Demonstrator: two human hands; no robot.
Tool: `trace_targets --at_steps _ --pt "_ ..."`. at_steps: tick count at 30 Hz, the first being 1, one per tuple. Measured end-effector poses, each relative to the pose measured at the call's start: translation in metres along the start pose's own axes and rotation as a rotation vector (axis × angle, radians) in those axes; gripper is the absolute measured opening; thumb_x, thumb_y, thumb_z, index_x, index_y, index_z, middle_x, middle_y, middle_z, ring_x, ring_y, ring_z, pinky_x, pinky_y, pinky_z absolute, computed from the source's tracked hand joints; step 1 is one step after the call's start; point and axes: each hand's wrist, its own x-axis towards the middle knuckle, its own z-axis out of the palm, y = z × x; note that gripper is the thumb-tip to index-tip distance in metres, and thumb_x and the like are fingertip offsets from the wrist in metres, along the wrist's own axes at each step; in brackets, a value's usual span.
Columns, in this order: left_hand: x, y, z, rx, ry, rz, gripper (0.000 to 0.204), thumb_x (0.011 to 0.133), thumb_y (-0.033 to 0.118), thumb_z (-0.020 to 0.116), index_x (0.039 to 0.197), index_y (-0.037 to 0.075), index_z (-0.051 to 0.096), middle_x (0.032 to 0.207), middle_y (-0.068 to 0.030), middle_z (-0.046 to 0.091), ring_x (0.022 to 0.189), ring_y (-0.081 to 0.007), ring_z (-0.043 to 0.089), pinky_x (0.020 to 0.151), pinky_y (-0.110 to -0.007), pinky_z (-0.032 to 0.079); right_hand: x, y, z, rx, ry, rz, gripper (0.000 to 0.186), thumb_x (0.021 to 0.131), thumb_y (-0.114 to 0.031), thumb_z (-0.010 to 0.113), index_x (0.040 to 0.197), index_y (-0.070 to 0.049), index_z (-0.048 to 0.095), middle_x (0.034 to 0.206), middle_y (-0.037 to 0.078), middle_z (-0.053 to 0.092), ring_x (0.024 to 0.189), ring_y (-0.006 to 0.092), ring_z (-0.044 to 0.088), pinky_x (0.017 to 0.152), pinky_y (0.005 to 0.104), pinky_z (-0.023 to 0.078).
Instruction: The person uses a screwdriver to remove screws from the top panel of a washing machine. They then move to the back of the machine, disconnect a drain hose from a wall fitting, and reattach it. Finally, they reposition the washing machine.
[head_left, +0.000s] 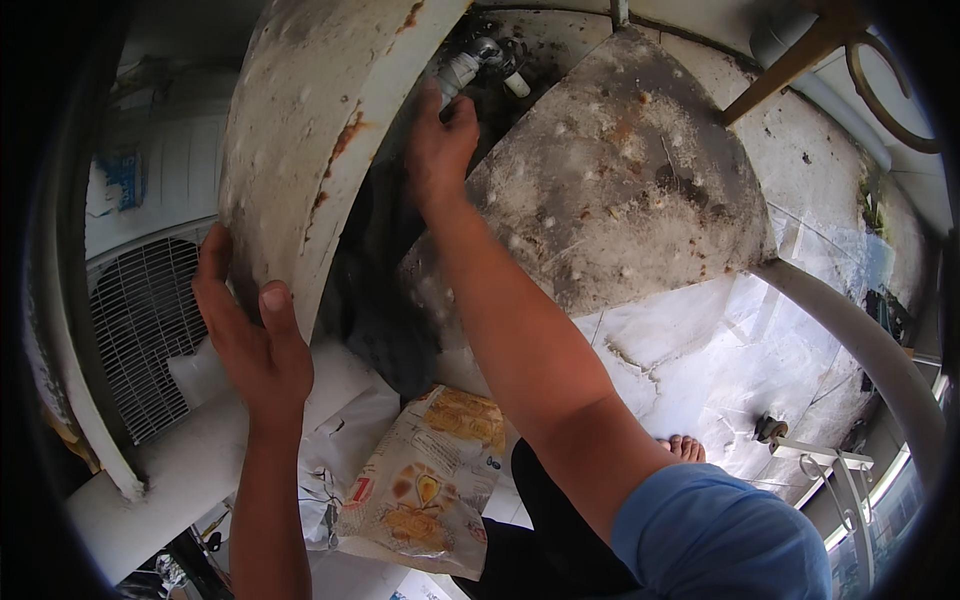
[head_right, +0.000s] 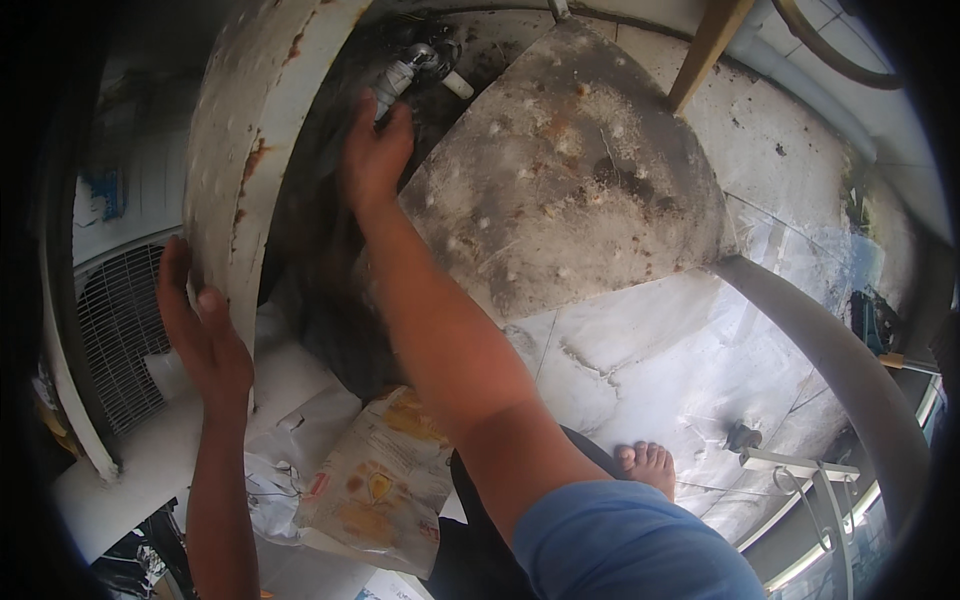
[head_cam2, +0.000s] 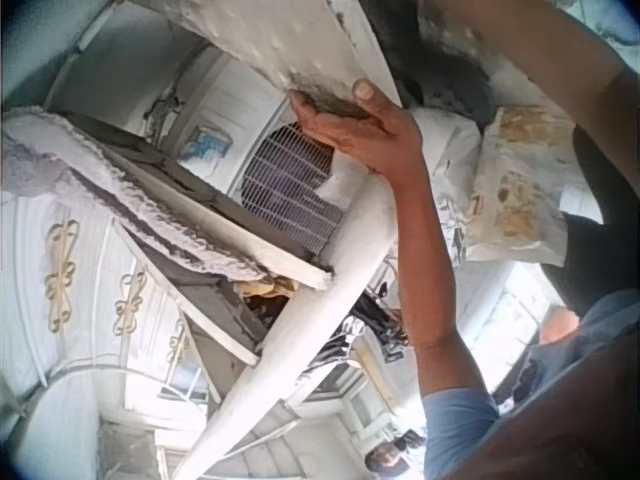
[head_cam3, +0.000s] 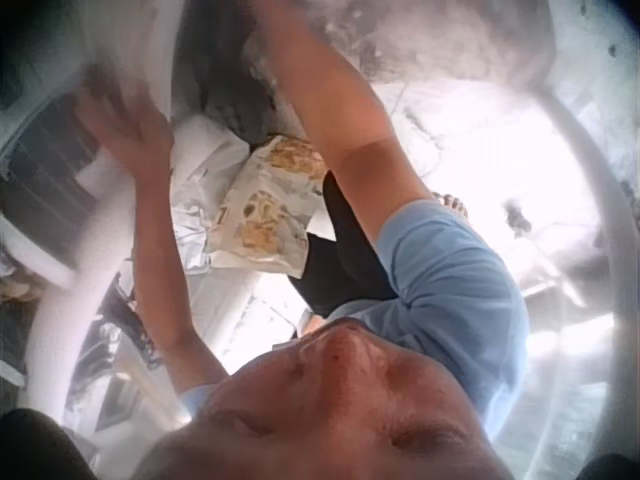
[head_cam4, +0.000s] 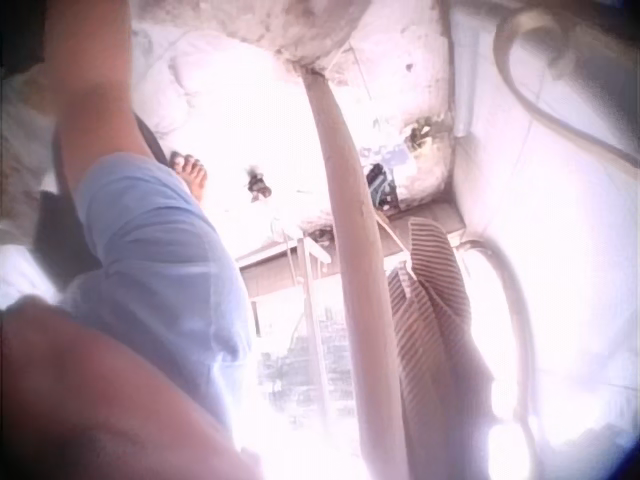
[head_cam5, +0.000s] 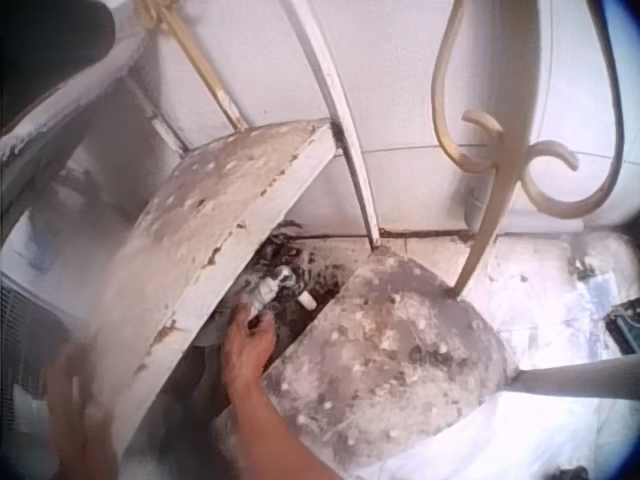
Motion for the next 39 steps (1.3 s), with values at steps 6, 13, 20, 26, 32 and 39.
trace_targets --at_steps 6,13,20,26,32,39 --pt "0.004 0.003 0.003 0.000 0.060 -0.025 0.072 0.102 0.050 0.052 0.150 -0.001 0.037 0.144 -0.0266 0.045 0.137 -0.0377 0.044 0.115 -0.048 0.032 0.008 -0.012 -0.010 0.039 -0.053 -0.081 0.028 0.099 -0.024 0.064 0.098 0.004 0.062 0.083 0.012 0.066 0.077 0.0167 0.058 0.074 0.0336 0.048" --pt "-0.001 0.001 0.003 -0.021 0.205 -0.002 0.083 0.093 0.059 0.062 0.143 -0.005 0.041 0.132 -0.0270 0.049 0.127 -0.0423 0.049 0.112 -0.059 0.032 -0.041 -0.076 -0.055 0.081 -0.328 0.155 0.028 0.102 -0.028 0.063 0.098 -0.001 0.057 0.093 0.005 0.061 0.086 0.0113 0.053 0.076 0.0302 0.045" --pt "0.002 0.009 0.009 -0.017 0.252 -0.049 0.084 0.091 0.063 0.062 0.144 0.000 0.042 0.135 -0.0228 0.049 0.128 -0.0438 0.049 0.115 -0.065 0.025 -0.077 -0.095 -0.096 0.050 -0.332 0.124 0.018 0.103 -0.022 0.062 0.106 -0.005 0.060 0.104 0.004 0.063 0.095 0.0116 0.053 0.087 0.0293 0.043" --pt "-0.005 0.009 0.004 0.042 0.254 -0.077 0.085 0.090 0.063 0.064 0.144 0.001 0.042 0.136 -0.0216 0.050 0.129 -0.0439 0.048 0.116 -0.065 0.025 -0.098 -0.109 -0.108 -0.119 -0.323 0.242 0.025 0.101 -0.029 0.064 0.104 -0.004 0.059 0.096 0.003 0.059 0.088 0.0121 0.050 0.082 0.0308 0.043" --pt "-0.006 0.017 -0.004 0.058 0.326 0.056 0.073 0.091 0.056 0.066 0.140 0.006 0.049 0.132 -0.0158 0.053 0.127 -0.0367 0.051 0.118 -0.060 0.026 -0.113 -0.107 -0.120 -0.197 -0.310 0.438 0.038 0.095 -0.041 0.071 0.112 -0.010 0.058 0.104 0.001 0.058 0.090 0.0146 0.048 0.068 0.0294 0.036" --pt "-0.048 0.077 0.028 -0.147 0.112 0.316 0.046 0.087 0.018 0.073 0.130 0.008 0.060 0.126 -0.0143 0.059 0.114 -0.0339 0.060 0.113 -0.053 0.037 -0.126 -0.117 -0.134 -0.359 -0.263 0.509 0.041 0.103 -0.030 0.058 0.128 0.003 0.057 0.118 0.012 0.062 0.111 0.0210 0.057 0.094 0.0371 0.045"
